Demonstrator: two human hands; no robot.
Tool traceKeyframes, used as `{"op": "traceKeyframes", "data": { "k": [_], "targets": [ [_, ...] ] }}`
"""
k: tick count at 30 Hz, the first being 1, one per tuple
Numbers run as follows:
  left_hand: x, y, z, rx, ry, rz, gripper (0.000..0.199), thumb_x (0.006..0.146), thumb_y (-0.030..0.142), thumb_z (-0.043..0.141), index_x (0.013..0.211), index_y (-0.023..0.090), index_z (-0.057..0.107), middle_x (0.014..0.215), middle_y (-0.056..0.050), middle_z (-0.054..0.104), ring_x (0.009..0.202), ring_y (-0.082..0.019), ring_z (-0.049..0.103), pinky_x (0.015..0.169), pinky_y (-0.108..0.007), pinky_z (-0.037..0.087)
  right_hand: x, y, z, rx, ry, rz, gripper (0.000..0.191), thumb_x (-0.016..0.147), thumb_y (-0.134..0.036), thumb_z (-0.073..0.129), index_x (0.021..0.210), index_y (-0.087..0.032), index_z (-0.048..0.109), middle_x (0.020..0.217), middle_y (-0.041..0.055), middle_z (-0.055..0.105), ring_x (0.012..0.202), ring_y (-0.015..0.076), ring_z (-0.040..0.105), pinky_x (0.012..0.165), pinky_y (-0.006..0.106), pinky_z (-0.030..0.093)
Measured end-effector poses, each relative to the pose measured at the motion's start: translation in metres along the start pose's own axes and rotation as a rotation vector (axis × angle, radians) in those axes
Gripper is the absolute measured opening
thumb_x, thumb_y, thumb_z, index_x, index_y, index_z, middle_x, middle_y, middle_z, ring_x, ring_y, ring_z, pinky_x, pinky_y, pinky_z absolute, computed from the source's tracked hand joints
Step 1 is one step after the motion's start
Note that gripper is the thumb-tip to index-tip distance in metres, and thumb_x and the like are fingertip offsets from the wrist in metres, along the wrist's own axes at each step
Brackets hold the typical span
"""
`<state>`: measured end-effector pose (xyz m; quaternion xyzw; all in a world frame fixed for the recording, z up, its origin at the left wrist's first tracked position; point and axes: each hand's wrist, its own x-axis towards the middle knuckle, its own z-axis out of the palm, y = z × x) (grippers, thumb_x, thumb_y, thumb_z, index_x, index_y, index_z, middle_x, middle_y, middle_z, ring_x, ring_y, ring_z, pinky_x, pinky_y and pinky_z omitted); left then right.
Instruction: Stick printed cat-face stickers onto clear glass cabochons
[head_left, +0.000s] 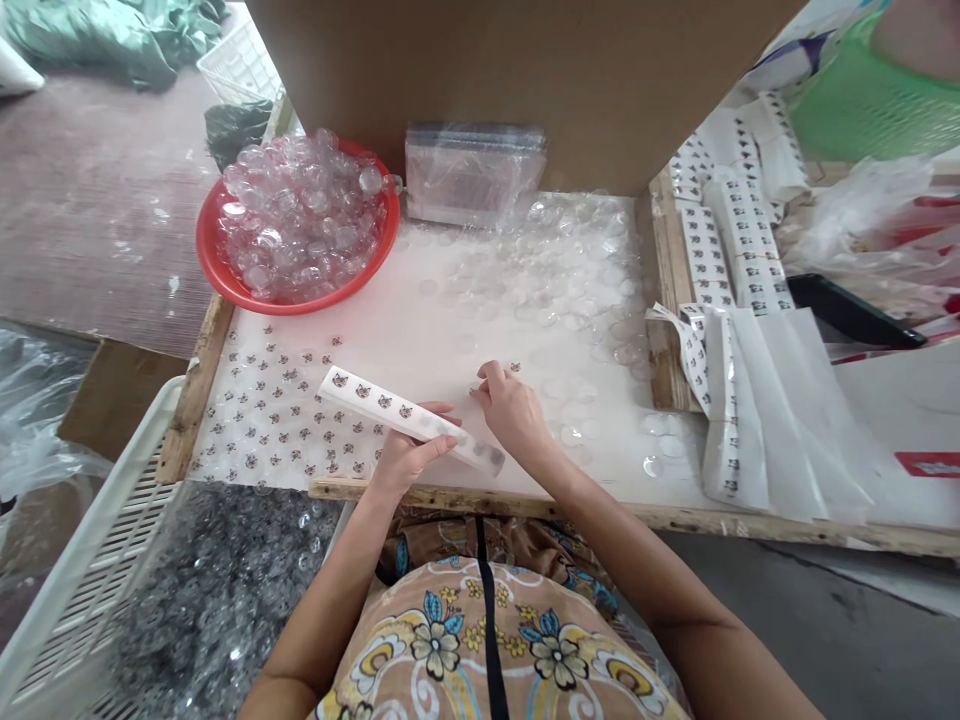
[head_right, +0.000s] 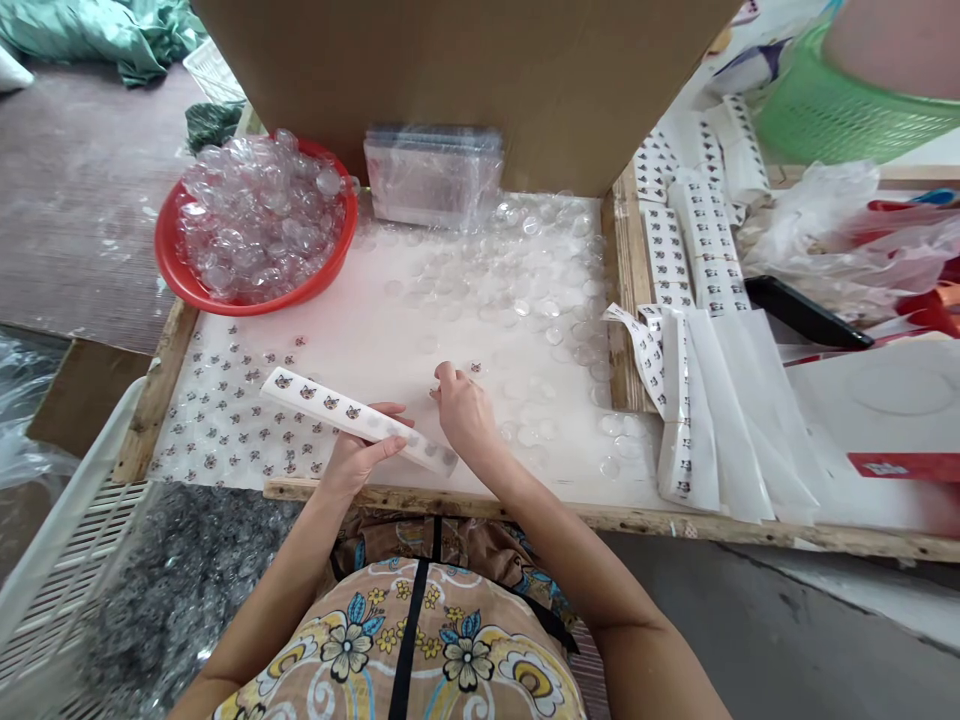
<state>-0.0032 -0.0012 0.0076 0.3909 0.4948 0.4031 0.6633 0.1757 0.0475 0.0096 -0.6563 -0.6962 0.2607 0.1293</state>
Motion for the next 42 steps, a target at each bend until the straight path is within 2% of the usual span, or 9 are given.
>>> {"op": "traceKeyframes", "data": {
  "k": [8,14,19,23,28,31,34,37,42],
  "targets": [
    [-0.002,0.0,0.0,-0.01,0.007,-0.021,0.047,0.068,0.031,0.08,0.111,0.017,0.066,0.095,-0.009,0.075,0.089,-0.024,0.069,0.079,-0.033,0.054,0.004,0.024,-0.027,0.14,0.149,-0.051,0.01,0.088,-0.017,0.05,0.092,-0.019,0.058,0.094,0.0085,0.063,0.075,0.0188,0.06,0.068,0.029,0.041],
    [0.001,-0.002,0.0,-0.033,0.007,-0.029,0.047,0.067,0.03,0.081,0.11,0.017,0.066,0.093,-0.008,0.076,0.086,-0.022,0.069,0.078,-0.032,0.054,0.006,0.032,-0.017,0.279,0.059,-0.075,0.012,0.083,-0.013,0.054,0.088,-0.019,0.064,0.084,0.0043,0.064,0.071,0.0155,0.059,0.068,0.027,0.044],
    [0.001,0.0,0.0,0.01,0.002,-0.017,0.047,0.068,0.032,0.081,0.11,0.017,0.066,0.094,-0.007,0.075,0.084,-0.023,0.068,0.075,-0.032,0.054,0.006,0.023,-0.003,0.131,0.094,-0.145,0.018,0.084,-0.012,0.052,0.088,-0.018,0.069,0.093,0.0092,0.06,0.079,0.0191,0.059,0.068,0.029,0.044],
    [0.001,0.002,0.001,-0.002,0.006,-0.019,0.047,0.067,0.031,0.081,0.109,0.017,0.066,0.094,-0.008,0.075,0.086,-0.023,0.069,0.076,-0.032,0.054,0.007,0.026,-0.007,0.109,0.161,-0.187,0.025,0.09,-0.016,0.048,0.106,-0.019,0.067,0.097,0.0104,0.061,0.085,0.0217,0.059,0.071,0.032,0.046],
    [0.003,0.0,0.002,-0.028,-0.002,-0.036,0.047,0.067,0.031,0.082,0.108,0.017,0.066,0.093,-0.007,0.075,0.086,-0.023,0.069,0.078,-0.032,0.054,0.007,0.037,-0.009,-0.004,0.274,-0.171,0.029,0.092,-0.016,0.043,0.109,-0.019,0.066,0.107,0.0141,0.061,0.096,0.0279,0.055,0.082,0.041,0.046],
    [0.004,-0.001,0.002,0.002,-0.005,-0.011,0.046,0.067,0.03,0.081,0.109,0.017,0.067,0.094,-0.007,0.075,0.084,-0.022,0.069,0.076,-0.032,0.054,0.002,0.031,0.001,0.002,0.194,-0.2,0.032,0.089,-0.011,0.043,0.111,-0.017,0.065,0.11,0.0149,0.061,0.1,0.0289,0.054,0.086,0.043,0.045],
    [0.003,-0.002,0.0,0.01,-0.008,0.007,0.045,0.069,0.03,0.081,0.11,0.017,0.066,0.096,-0.007,0.075,0.085,-0.022,0.069,0.077,-0.031,0.054,-0.001,0.02,0.003,0.175,0.101,-0.252,0.033,0.091,-0.011,0.04,0.113,-0.018,0.064,0.108,0.012,0.062,0.098,0.0241,0.058,0.085,0.037,0.048],
    [0.001,-0.003,-0.002,-0.019,-0.016,0.011,0.044,0.07,0.028,0.08,0.11,0.018,0.066,0.097,-0.007,0.075,0.089,-0.022,0.068,0.08,-0.031,0.054,0.004,0.027,-0.012,0.225,0.139,-0.192,0.028,0.092,-0.017,0.044,0.113,-0.019,0.063,0.109,0.0115,0.062,0.093,0.023,0.06,0.082,0.036,0.049],
    [0.001,-0.002,-0.001,-0.042,-0.035,0.01,0.044,0.069,0.027,0.081,0.109,0.018,0.066,0.095,-0.007,0.075,0.088,-0.021,0.069,0.08,-0.03,0.054,0.019,0.066,-0.036,-0.065,0.28,-0.005,0.029,0.081,-0.015,0.057,0.109,-0.016,0.065,0.109,0.0171,0.061,0.098,0.0326,0.055,0.089,0.049,0.044]
  ]
}}
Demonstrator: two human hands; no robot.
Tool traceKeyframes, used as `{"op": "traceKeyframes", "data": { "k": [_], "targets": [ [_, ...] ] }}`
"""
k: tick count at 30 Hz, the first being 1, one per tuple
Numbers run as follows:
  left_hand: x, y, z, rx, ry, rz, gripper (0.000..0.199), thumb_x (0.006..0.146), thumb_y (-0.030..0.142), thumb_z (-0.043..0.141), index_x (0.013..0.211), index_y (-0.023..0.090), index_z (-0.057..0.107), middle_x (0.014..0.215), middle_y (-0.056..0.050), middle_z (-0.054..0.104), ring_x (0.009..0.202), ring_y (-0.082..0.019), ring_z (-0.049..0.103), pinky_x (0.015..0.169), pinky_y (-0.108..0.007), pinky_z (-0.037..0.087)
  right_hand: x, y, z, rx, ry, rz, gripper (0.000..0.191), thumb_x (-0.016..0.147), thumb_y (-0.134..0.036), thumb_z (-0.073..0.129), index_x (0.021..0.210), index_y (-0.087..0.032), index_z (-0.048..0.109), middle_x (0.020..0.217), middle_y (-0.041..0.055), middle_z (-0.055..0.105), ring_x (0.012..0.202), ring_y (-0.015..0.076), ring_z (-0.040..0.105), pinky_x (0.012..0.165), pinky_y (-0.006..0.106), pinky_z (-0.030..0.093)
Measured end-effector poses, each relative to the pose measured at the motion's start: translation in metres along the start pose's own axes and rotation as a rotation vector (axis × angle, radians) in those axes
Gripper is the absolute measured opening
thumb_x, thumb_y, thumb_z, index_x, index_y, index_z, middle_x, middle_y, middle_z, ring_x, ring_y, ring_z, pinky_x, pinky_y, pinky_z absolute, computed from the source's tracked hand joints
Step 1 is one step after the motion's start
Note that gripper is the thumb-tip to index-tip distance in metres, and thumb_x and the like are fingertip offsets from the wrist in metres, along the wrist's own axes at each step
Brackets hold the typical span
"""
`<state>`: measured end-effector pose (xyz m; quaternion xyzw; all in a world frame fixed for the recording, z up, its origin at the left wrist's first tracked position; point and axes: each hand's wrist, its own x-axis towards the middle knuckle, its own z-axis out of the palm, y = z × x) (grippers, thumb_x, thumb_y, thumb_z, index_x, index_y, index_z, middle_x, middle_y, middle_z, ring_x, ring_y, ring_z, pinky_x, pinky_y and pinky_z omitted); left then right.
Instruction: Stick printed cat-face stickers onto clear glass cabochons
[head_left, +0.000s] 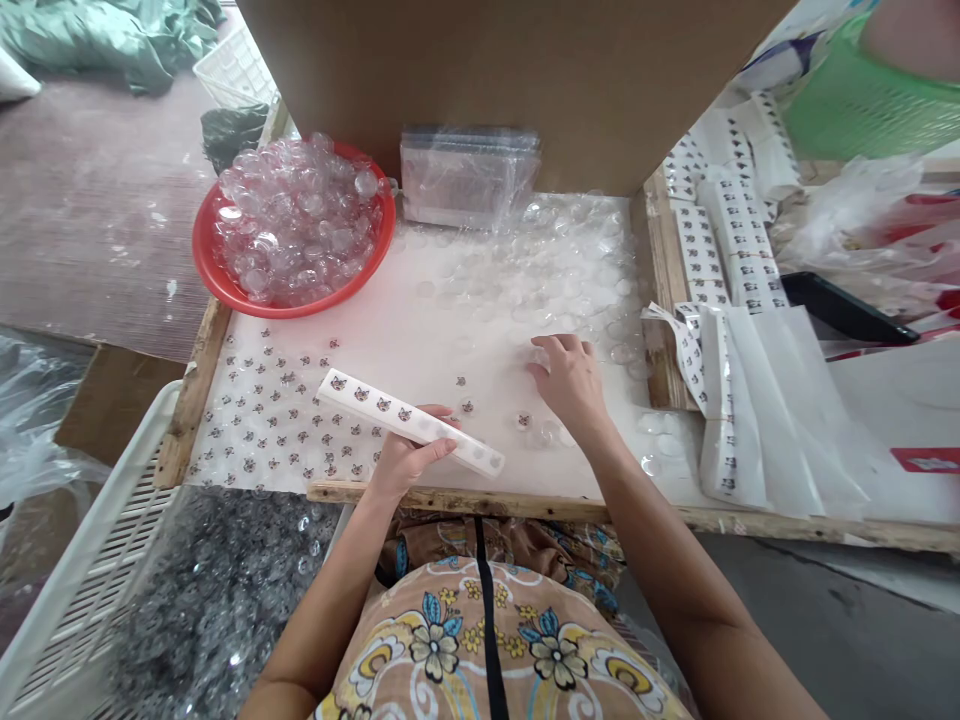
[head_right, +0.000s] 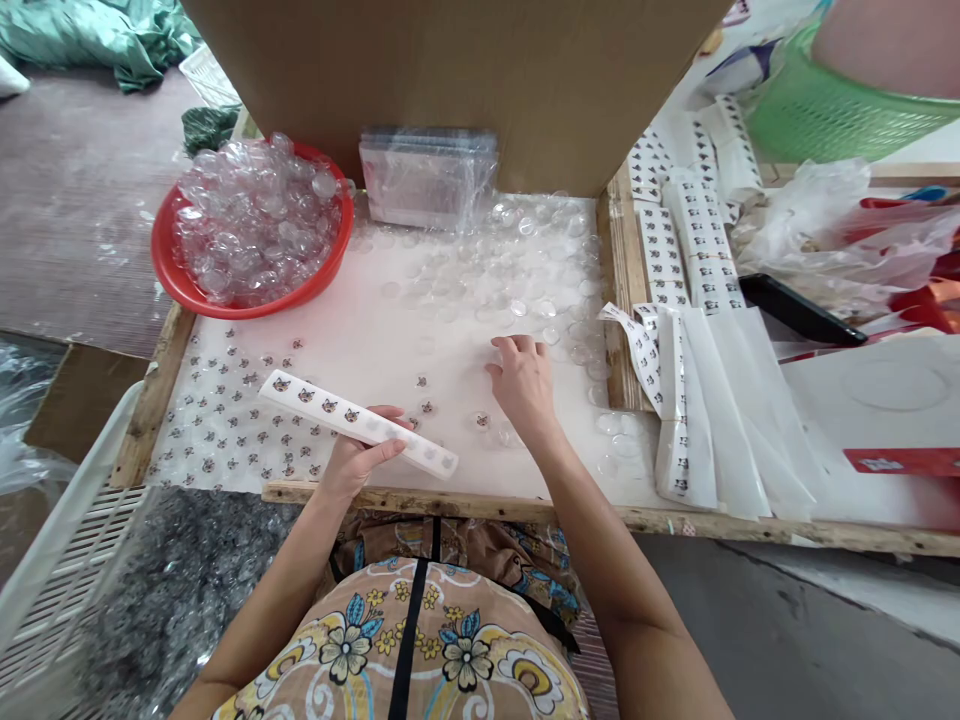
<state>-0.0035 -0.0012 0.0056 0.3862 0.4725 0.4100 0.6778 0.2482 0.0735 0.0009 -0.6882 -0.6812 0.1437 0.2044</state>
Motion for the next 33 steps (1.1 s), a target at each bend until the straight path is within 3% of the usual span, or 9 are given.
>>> {"op": "traceKeyframes", "data": {
  "k": [3,6,10,14,18,23,28,33],
  "targets": [
    [0.002,-0.001,0.001,-0.002,-0.005,0.005,0.043,0.069,0.026,0.081,0.108,0.018,0.067,0.095,-0.007,0.075,0.088,-0.021,0.068,0.079,-0.03,0.054,-0.003,0.005,0.007,0.044,-0.1,-0.039,0.024,0.082,-0.013,0.055,0.101,-0.017,0.067,0.104,0.0144,0.063,0.095,0.0302,0.055,0.085,0.045,0.046],
    [0.002,-0.001,0.002,0.005,-0.006,0.003,0.043,0.069,0.027,0.081,0.109,0.018,0.066,0.095,-0.007,0.075,0.088,-0.021,0.068,0.078,-0.031,0.054,-0.01,-0.012,0.014,0.15,-0.165,-0.117,0.02,0.085,-0.015,0.053,0.099,-0.019,0.067,0.102,0.0116,0.065,0.096,0.0281,0.056,0.083,0.041,0.047],
    [0.001,0.003,0.004,0.059,-0.008,-0.002,0.041,0.07,0.029,0.08,0.107,0.017,0.068,0.096,-0.008,0.074,0.087,-0.023,0.068,0.079,-0.033,0.054,-0.015,-0.052,0.006,0.319,-0.133,-0.138,0.015,0.089,-0.021,0.055,0.096,-0.02,0.067,0.099,0.0093,0.067,0.093,0.0249,0.059,0.081,0.039,0.048],
    [0.004,0.007,0.009,0.096,0.021,0.031,0.031,0.069,0.028,0.08,0.095,0.016,0.07,0.094,-0.008,0.073,0.091,-0.026,0.067,0.082,-0.037,0.053,-0.022,-0.101,-0.003,0.593,-0.268,-0.184,0.01,0.086,-0.02,0.061,0.093,-0.022,0.067,0.093,0.0044,0.067,0.087,0.0176,0.061,0.075,0.03,0.049],
    [0.008,0.003,0.01,0.06,0.015,0.059,0.027,0.068,0.028,0.079,0.091,0.018,0.068,0.094,-0.007,0.072,0.092,-0.027,0.066,0.075,-0.036,0.055,-0.031,-0.131,0.003,0.642,-0.331,-0.153,0.005,0.082,-0.018,0.066,0.087,-0.021,0.064,0.086,0.0022,0.066,0.081,0.015,0.059,0.069,0.027,0.047],
    [0.009,-0.003,0.006,0.11,0.02,0.057,0.02,0.068,0.025,0.076,0.084,0.017,0.067,0.084,-0.006,0.07,0.084,-0.025,0.065,0.07,-0.035,0.054,-0.039,-0.134,0.009,0.557,-0.237,-0.176,0.006,0.084,-0.016,0.062,0.081,-0.021,0.061,0.082,0.0026,0.063,0.079,0.0162,0.057,0.071,0.03,0.045],
    [0.009,-0.006,0.005,0.136,0.038,0.066,0.014,0.067,0.024,0.074,0.076,0.018,0.066,0.087,-0.007,0.071,0.082,-0.025,0.064,0.071,-0.037,0.054,-0.044,-0.135,0.006,0.541,-0.194,-0.234,0.011,0.085,-0.014,0.058,0.079,-0.022,0.056,0.084,0.0037,0.062,0.082,0.0182,0.056,0.074,0.032,0.045],
    [0.005,-0.001,0.005,0.16,0.066,0.042,0.022,0.067,0.034,0.077,0.08,0.018,0.068,0.082,-0.005,0.071,0.084,-0.027,0.065,0.072,-0.038,0.054,-0.046,-0.129,0.0,0.619,-0.173,-0.295,0.011,0.086,-0.015,0.053,0.079,-0.022,0.051,0.088,0.0059,0.06,0.087,0.0203,0.054,0.078,0.035,0.045]
  ]
}}
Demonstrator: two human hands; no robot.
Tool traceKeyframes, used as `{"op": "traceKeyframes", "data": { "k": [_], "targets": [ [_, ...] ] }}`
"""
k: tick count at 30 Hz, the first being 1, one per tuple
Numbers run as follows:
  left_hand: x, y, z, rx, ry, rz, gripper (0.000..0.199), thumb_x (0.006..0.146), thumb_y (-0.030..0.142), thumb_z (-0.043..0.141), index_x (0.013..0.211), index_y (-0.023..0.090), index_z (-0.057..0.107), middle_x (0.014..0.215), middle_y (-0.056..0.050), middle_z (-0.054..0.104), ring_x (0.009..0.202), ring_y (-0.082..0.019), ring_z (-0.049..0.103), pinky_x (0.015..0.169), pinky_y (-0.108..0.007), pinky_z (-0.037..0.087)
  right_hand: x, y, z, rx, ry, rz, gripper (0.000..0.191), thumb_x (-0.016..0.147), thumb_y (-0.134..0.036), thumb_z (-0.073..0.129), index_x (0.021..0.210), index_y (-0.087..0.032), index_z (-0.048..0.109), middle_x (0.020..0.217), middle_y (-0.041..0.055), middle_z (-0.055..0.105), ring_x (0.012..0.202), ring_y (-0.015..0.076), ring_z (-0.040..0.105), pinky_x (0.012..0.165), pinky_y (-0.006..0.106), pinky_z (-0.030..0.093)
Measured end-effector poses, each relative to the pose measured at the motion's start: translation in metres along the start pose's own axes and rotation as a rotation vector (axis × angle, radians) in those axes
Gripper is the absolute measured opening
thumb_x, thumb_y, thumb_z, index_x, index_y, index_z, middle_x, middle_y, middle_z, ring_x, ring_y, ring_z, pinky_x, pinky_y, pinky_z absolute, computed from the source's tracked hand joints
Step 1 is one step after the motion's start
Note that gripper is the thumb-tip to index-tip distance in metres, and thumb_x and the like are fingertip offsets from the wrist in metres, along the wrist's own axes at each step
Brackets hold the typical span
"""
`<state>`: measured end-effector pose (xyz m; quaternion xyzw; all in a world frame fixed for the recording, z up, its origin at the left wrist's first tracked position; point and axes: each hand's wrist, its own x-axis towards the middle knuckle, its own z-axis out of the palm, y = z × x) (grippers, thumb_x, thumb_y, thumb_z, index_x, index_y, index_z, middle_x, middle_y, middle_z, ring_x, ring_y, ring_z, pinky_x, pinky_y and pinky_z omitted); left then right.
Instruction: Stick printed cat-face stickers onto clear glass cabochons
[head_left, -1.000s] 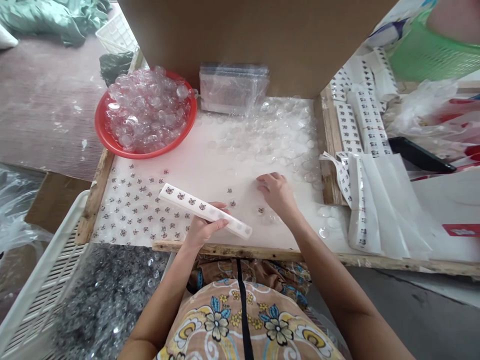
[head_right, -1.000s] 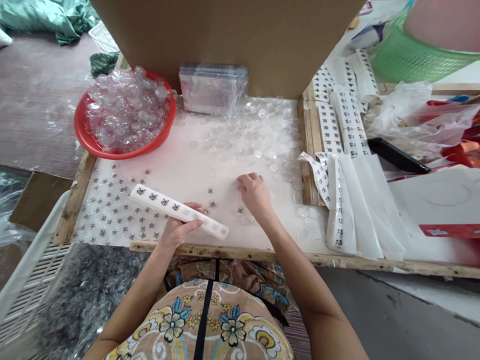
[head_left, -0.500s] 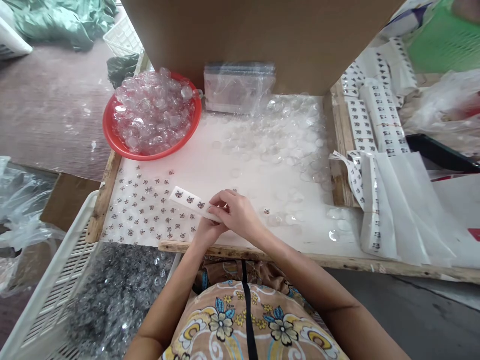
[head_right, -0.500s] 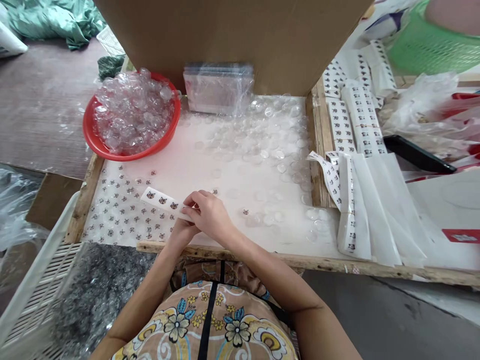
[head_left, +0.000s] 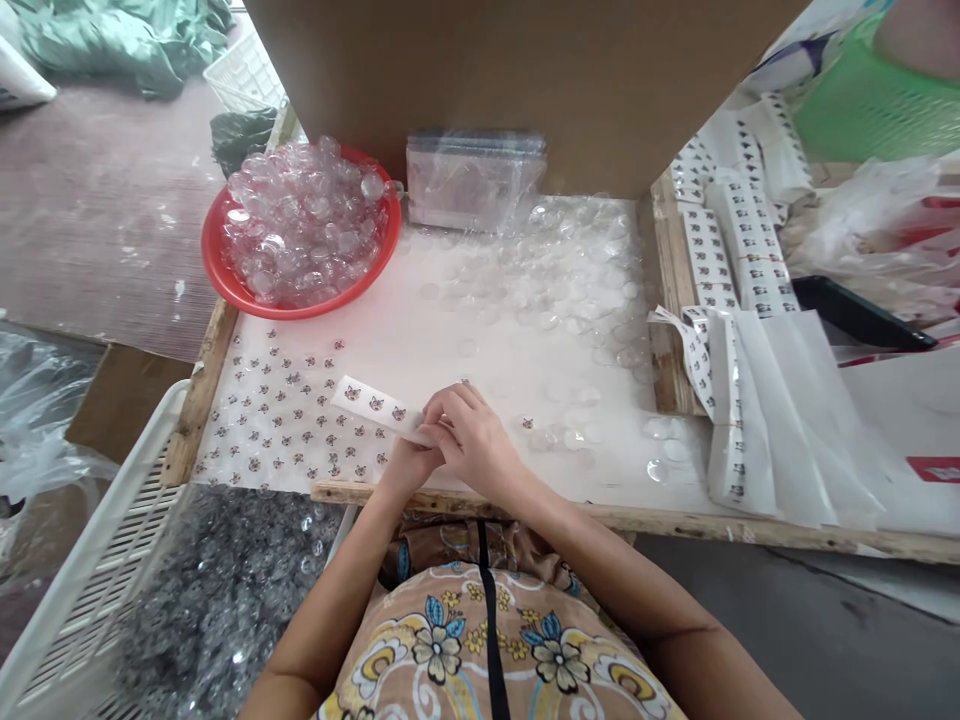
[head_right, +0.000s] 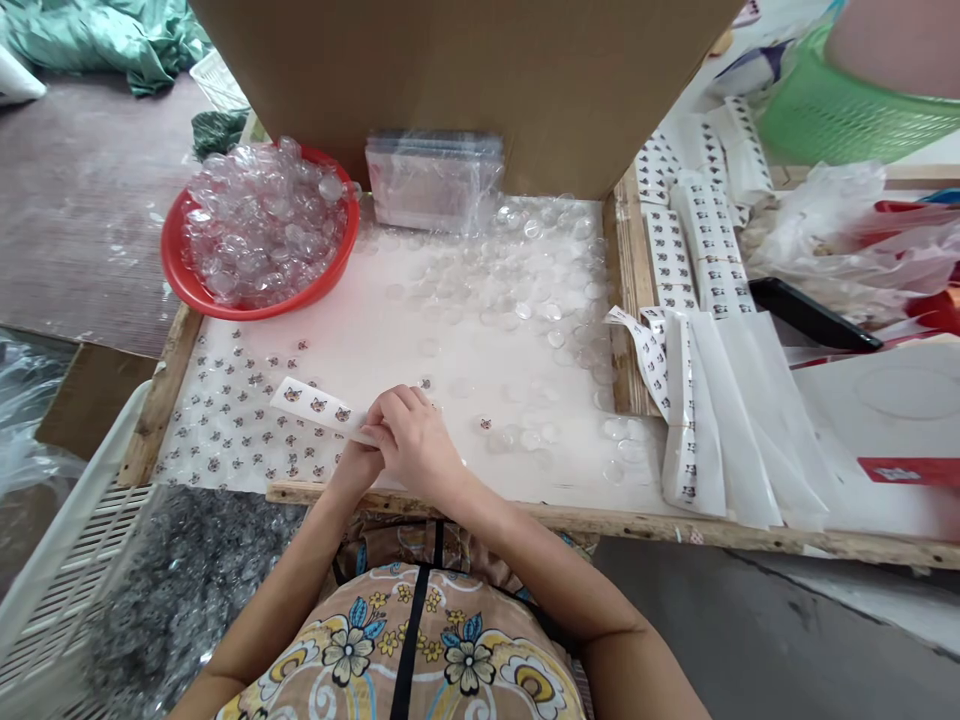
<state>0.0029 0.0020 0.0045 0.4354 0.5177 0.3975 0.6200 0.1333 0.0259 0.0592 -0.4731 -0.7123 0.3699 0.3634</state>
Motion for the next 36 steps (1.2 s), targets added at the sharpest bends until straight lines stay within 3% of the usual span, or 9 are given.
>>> {"op": "traceKeyframes", "data": {
  "k": [5,8,12,18,22,27,31,36],
  "targets": [
    [-0.005,0.008,-0.001,0.005,-0.074,-0.036,0.028,0.069,0.034,0.079,0.091,0.018,0.073,0.095,-0.007,0.074,0.095,-0.027,0.066,0.088,-0.038,0.051,0.003,0.04,-0.046,0.072,0.135,0.307,0.013,0.086,-0.032,0.056,0.079,-0.022,0.051,0.072,0.0006,0.058,0.065,0.0149,0.052,0.06,0.028,0.042],
    [-0.006,0.01,-0.002,0.013,-0.099,-0.032,0.026,0.07,0.034,0.078,0.091,0.018,0.074,0.093,-0.007,0.074,0.092,-0.026,0.066,0.084,-0.036,0.052,0.004,0.071,-0.071,-0.051,0.068,0.483,0.016,0.079,-0.033,0.062,0.072,-0.022,0.051,0.061,-0.0032,0.053,0.055,0.0126,0.045,0.053,0.026,0.036],
    [-0.006,0.009,-0.003,0.026,-0.089,-0.028,0.024,0.07,0.034,0.077,0.089,0.019,0.074,0.089,-0.005,0.074,0.087,-0.025,0.066,0.079,-0.033,0.052,0.002,0.09,-0.077,-0.156,-0.008,0.563,0.011,0.075,-0.029,0.06,0.07,-0.022,0.055,0.062,-0.0025,0.057,0.057,0.0132,0.049,0.055,0.027,0.036],
    [-0.006,0.01,-0.003,0.053,-0.084,-0.024,0.023,0.071,0.034,0.077,0.089,0.021,0.074,0.089,-0.004,0.074,0.087,-0.024,0.065,0.079,-0.033,0.051,0.005,0.092,-0.063,-0.228,-0.037,0.537,0.007,0.077,-0.026,0.058,0.072,-0.022,0.055,0.068,-0.0007,0.061,0.059,0.0146,0.053,0.057,0.027,0.038],
    [-0.004,0.01,-0.002,0.057,-0.077,-0.038,0.024,0.069,0.035,0.077,0.089,0.021,0.075,0.086,-0.004,0.073,0.083,-0.024,0.065,0.075,-0.033,0.052,0.006,0.093,-0.052,-0.427,-0.002,0.408,0.003,0.079,-0.02,0.056,0.076,-0.021,0.057,0.079,0.0043,0.06,0.066,0.017,0.055,0.064,0.029,0.04],
    [-0.002,0.009,-0.002,0.048,-0.087,-0.045,0.024,0.069,0.034,0.077,0.089,0.02,0.075,0.085,-0.004,0.073,0.08,-0.023,0.065,0.073,-0.032,0.051,0.003,0.091,-0.043,-0.449,0.029,0.367,0.012,0.082,-0.017,0.052,0.088,-0.02,0.061,0.091,0.0078,0.062,0.073,0.0194,0.06,0.067,0.031,0.042],
    [-0.001,0.008,-0.002,0.064,-0.094,-0.033,0.024,0.07,0.035,0.077,0.089,0.021,0.075,0.086,-0.004,0.073,0.082,-0.024,0.065,0.075,-0.033,0.052,0.011,0.094,-0.051,-0.406,0.065,0.332,0.02,0.087,-0.017,0.047,0.099,-0.02,0.061,0.091,0.0082,0.067,0.079,0.0219,0.061,0.07,0.033,0.043],
    [-0.001,0.01,0.0,0.033,-0.089,-0.034,0.025,0.068,0.037,0.078,0.087,0.02,0.074,0.083,-0.005,0.073,0.082,-0.025,0.066,0.074,-0.035,0.054,0.03,0.112,-0.066,-0.541,0.163,0.229,0.028,0.085,-0.015,0.048,0.107,-0.017,0.064,0.111,0.0151,0.062,0.097,0.0286,0.055,0.083,0.042,0.044]
  ]
}}
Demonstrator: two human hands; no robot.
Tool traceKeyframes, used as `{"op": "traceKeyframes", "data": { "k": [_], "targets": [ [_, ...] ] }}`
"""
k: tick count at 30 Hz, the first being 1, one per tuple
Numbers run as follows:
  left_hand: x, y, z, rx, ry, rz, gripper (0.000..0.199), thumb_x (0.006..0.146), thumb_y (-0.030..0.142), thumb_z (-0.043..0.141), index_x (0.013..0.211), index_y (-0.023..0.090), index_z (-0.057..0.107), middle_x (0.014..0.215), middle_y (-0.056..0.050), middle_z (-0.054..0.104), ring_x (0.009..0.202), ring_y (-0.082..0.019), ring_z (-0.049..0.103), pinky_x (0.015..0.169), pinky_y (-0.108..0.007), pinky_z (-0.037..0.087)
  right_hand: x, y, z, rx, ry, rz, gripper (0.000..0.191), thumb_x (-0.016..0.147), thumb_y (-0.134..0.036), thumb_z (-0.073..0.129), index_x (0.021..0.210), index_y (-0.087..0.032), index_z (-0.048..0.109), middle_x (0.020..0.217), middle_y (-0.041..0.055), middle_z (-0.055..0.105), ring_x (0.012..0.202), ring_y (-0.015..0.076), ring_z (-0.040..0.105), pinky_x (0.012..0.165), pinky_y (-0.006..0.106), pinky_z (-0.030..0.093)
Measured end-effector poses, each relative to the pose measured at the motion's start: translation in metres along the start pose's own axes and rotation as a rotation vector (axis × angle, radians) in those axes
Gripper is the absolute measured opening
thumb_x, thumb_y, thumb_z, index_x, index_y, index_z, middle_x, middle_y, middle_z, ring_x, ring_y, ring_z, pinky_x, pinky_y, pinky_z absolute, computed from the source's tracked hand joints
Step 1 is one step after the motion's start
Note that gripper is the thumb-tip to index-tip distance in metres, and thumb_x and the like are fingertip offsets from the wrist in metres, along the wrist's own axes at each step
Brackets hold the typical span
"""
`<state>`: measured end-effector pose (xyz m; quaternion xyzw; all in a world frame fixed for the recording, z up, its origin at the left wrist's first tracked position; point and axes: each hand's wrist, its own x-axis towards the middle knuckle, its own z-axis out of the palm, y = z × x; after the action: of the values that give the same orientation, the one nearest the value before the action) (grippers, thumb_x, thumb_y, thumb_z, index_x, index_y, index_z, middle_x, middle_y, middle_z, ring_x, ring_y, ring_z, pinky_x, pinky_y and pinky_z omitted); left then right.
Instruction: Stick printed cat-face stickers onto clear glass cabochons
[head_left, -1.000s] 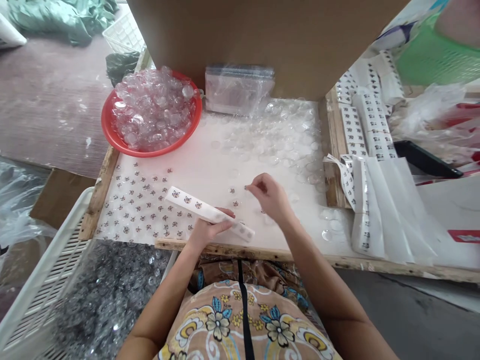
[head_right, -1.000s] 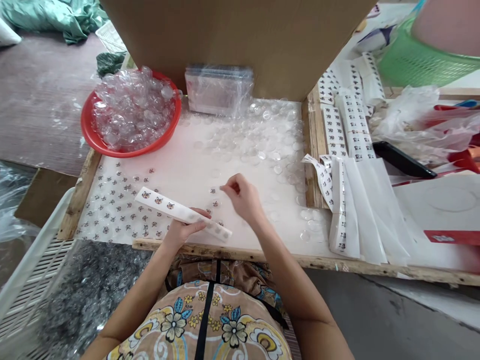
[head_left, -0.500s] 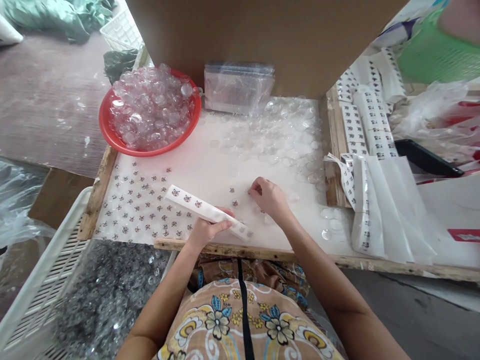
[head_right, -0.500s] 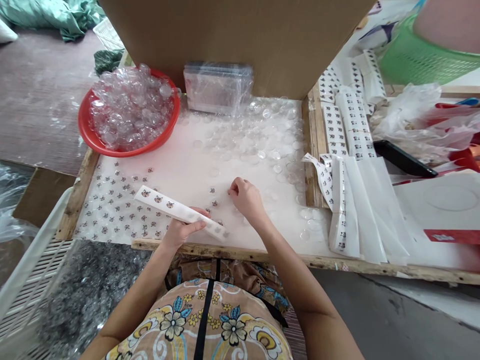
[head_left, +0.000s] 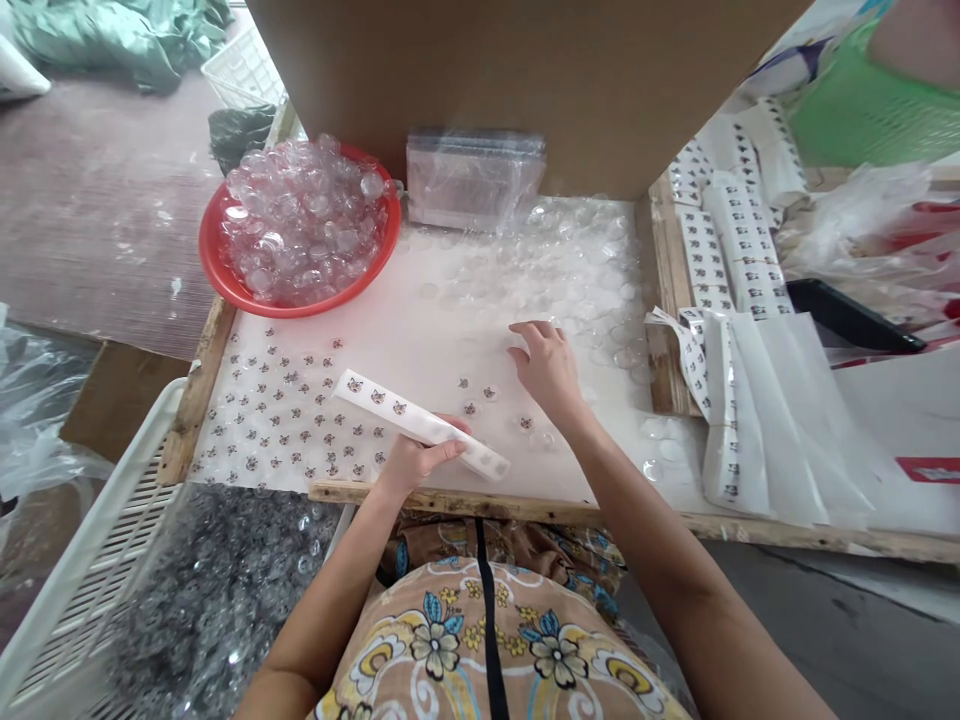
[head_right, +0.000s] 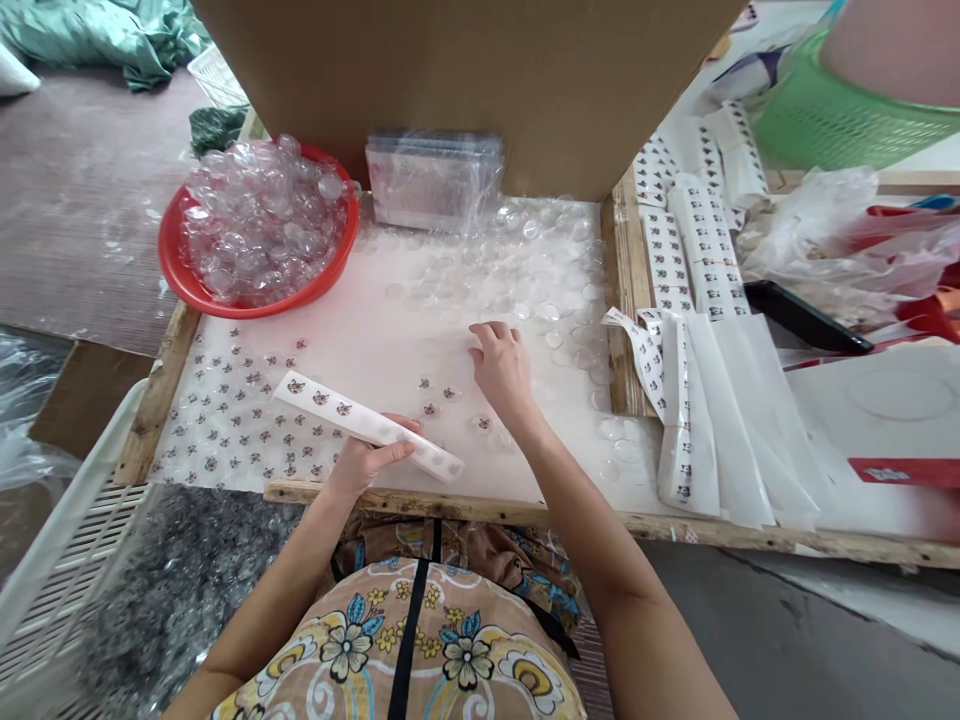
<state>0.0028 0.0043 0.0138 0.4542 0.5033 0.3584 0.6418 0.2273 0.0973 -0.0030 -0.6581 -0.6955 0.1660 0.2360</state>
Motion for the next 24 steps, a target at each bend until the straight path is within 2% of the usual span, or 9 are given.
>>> {"op": "traceKeyframes", "data": {
  "k": [3,6,9,11,15,18,22,24],
  "targets": [
    [-0.001,0.001,0.0,-0.008,0.016,-0.005,0.027,0.067,0.037,0.079,0.087,0.02,0.074,0.084,-0.005,0.074,0.083,-0.025,0.066,0.074,-0.035,0.054,0.0,0.003,0.004,-0.008,-0.081,-0.057,0.025,0.083,-0.012,0.049,0.097,-0.018,0.068,0.106,0.0138,0.063,0.094,0.0289,0.054,0.085,0.044,0.044],
    [-0.001,0.0,0.0,-0.012,0.008,-0.015,0.027,0.068,0.037,0.079,0.089,0.02,0.074,0.086,-0.005,0.074,0.082,-0.025,0.066,0.076,-0.036,0.054,-0.014,-0.01,0.005,0.022,-0.104,-0.102,0.02,0.084,-0.014,0.054,0.096,-0.019,0.069,0.104,0.0132,0.064,0.094,0.0288,0.055,0.086,0.045,0.045],
    [0.0,-0.003,0.0,-0.011,-0.038,-0.016,0.026,0.071,0.036,0.078,0.09,0.019,0.074,0.089,-0.006,0.073,0.087,-0.026,0.066,0.08,-0.037,0.053,-0.029,-0.04,-0.001,0.149,-0.082,-0.103,0.017,0.085,-0.019,0.059,0.099,-0.019,0.069,0.104,0.0123,0.066,0.096,0.0275,0.056,0.086,0.043,0.046],
    [0.001,-0.005,0.0,-0.027,-0.045,-0.011,0.027,0.07,0.035,0.078,0.091,0.018,0.072,0.092,-0.006,0.073,0.093,-0.027,0.065,0.084,-0.039,0.052,-0.036,-0.068,-0.005,0.324,-0.136,-0.111,0.016,0.086,-0.023,0.061,0.1,-0.021,0.068,0.1,0.009,0.067,0.094,0.0234,0.059,0.082,0.038,0.048],
    [0.004,-0.015,0.001,-0.093,0.07,0.047,0.051,0.061,0.03,0.083,0.107,0.019,0.063,0.109,-0.008,0.067,0.105,-0.032,0.062,0.086,-0.043,0.054,-0.042,-0.116,-0.004,0.592,-0.269,-0.142,0.014,0.084,-0.025,0.065,0.098,-0.023,0.067,0.092,0.0026,0.068,0.087,0.0165,0.062,0.072,0.028,0.048],
    [0.004,-0.02,0.0,-0.075,0.107,0.094,0.06,0.058,0.025,0.084,0.112,0.021,0.057,0.112,-0.009,0.064,0.108,-0.032,0.06,0.086,-0.043,0.054,-0.045,-0.131,0.003,0.586,-0.22,-0.129,0.004,0.085,-0.021,0.065,0.089,-0.021,0.065,0.085,0.0014,0.068,0.08,0.015,0.061,0.071,0.028,0.047],
    [0.005,-0.021,-0.001,0.03,0.081,0.056,0.038,0.062,0.021,0.078,0.094,0.018,0.059,0.087,-0.007,0.065,0.091,-0.029,0.063,0.075,-0.039,0.054,-0.054,-0.134,0.009,0.456,-0.115,-0.207,0.006,0.088,-0.018,0.058,0.085,-0.021,0.063,0.085,0.0039,0.067,0.083,0.0183,0.059,0.076,0.033,0.046],
    [0.005,-0.019,-0.002,0.067,0.103,0.058,0.031,0.063,0.02,0.077,0.089,0.017,0.06,0.084,-0.006,0.064,0.089,-0.029,0.062,0.074,-0.037,0.053,-0.056,-0.133,0.008,0.433,-0.074,-0.267,0.011,0.09,-0.018,0.055,0.083,-0.022,0.062,0.089,0.0054,0.066,0.087,0.0198,0.059,0.079,0.035,0.046]
  ]
}}
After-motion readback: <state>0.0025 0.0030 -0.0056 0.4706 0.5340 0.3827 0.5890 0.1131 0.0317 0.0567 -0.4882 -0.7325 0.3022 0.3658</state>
